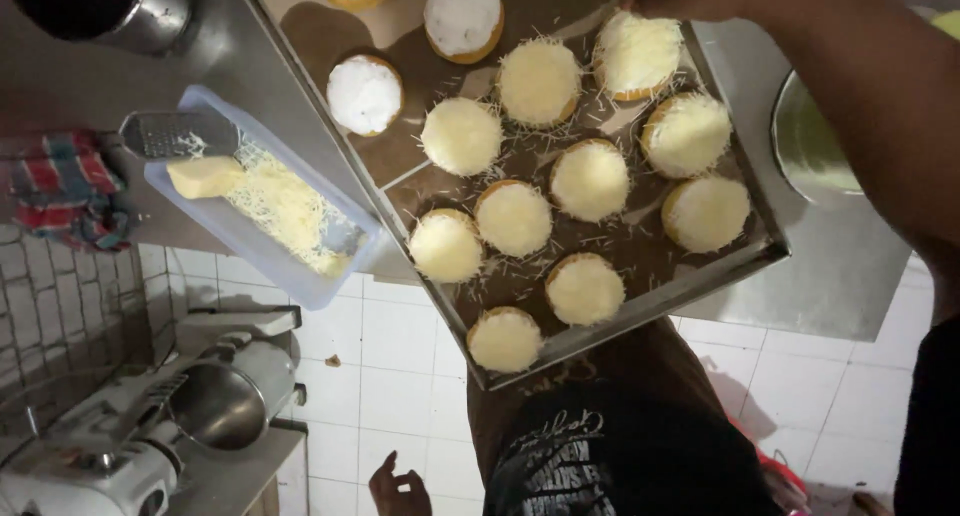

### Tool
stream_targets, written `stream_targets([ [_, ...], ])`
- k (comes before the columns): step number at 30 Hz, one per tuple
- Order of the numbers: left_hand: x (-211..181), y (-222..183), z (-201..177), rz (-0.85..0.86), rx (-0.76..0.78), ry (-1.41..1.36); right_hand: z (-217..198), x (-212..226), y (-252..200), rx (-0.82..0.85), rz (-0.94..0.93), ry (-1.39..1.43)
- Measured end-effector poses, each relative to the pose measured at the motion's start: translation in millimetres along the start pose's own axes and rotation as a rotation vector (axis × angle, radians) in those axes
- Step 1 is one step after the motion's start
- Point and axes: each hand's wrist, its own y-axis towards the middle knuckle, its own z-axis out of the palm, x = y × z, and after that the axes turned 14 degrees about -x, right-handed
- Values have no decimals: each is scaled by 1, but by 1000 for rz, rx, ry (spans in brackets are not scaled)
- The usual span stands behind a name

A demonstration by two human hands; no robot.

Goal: Grating a block of cheese and then sprinkling the shreds onto a tray of glazed pastries.

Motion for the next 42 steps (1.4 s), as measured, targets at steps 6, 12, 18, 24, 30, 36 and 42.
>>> stream_targets([
  [6,-7,-23,-6,-193,-53,33,-20,84,0,264,442,-364],
  [12,-20,-44,-6,-313,61,63,-33,112,-26,156,389,-367],
  [18,-18,-56,-4,-173,67,49,-21,201,-32,113,383,-513],
  [24,-28,-38,-11,-224,134,80,28,135,-68,103,129,-698],
  [30,-33,-32,-16,-230,102,47,25,124,-81,46,-85,-1041],
  [36,-30,-31,-20,-278,143,37,19,92,-103,-451,-265,-794],
  [42,-25,-32,-20,-244,126,40,3,120,-110,-407,-92,-595],
])
